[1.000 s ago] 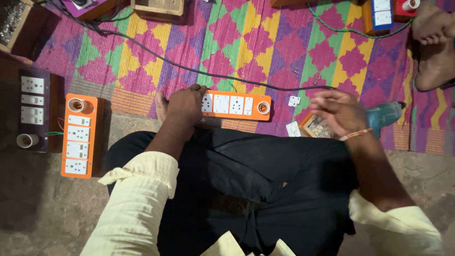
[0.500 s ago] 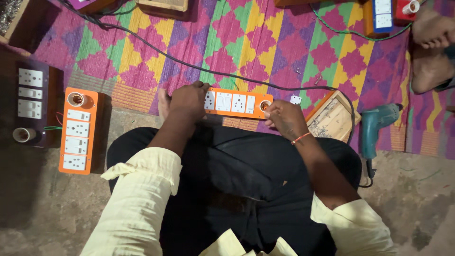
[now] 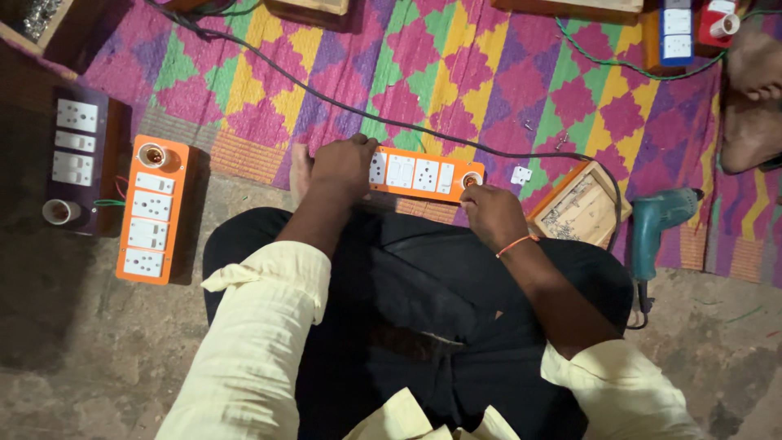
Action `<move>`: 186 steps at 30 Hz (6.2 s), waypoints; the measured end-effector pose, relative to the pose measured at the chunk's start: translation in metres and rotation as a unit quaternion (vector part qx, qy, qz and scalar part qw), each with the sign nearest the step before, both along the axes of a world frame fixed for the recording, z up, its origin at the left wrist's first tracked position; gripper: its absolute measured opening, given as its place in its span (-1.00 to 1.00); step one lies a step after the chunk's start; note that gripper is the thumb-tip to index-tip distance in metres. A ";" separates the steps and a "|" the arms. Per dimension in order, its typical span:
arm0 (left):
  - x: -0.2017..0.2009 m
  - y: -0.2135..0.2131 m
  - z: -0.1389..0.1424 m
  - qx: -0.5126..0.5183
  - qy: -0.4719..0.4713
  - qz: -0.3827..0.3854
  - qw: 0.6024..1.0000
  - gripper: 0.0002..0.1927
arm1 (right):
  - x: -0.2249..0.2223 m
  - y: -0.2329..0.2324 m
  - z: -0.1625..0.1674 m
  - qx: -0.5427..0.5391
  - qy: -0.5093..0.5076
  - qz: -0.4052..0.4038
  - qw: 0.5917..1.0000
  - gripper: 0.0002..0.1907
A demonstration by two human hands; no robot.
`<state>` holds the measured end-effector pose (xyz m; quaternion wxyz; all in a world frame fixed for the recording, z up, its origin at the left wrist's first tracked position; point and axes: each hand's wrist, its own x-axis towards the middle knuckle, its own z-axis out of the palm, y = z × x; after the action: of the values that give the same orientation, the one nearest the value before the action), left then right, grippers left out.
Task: The person assembles an orange power strip by hand, inserting white socket modules into the wooden base. They use a power drill to secure the components with screws. The person then hands the completed unit to a coworker.
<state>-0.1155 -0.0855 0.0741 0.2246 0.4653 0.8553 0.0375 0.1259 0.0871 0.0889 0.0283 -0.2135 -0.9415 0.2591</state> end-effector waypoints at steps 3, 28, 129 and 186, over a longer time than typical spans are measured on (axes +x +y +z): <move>-0.001 -0.002 -0.002 -0.013 -0.003 -0.006 1.000 -0.10 | -0.002 -0.005 -0.002 0.046 -0.031 0.023 0.998 -0.90; 0.004 -0.002 0.003 -0.026 -0.004 0.000 1.000 -0.05 | -0.009 -0.017 0.004 0.092 -0.084 -0.027 0.992 -0.90; 0.021 0.042 -0.008 0.034 -0.076 -0.010 0.996 -0.02 | 0.120 0.153 0.008 -0.051 -0.233 -0.059 0.969 -0.70; 0.006 0.026 -0.003 0.005 -0.046 -0.021 0.999 0.08 | -0.023 0.087 0.042 -0.357 -0.036 -0.053 0.932 -0.75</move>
<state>-0.1091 -0.0593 0.0710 0.2622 0.4825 0.8337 0.0586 0.1027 0.1743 0.1304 -0.0699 -0.2683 -0.7744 0.5687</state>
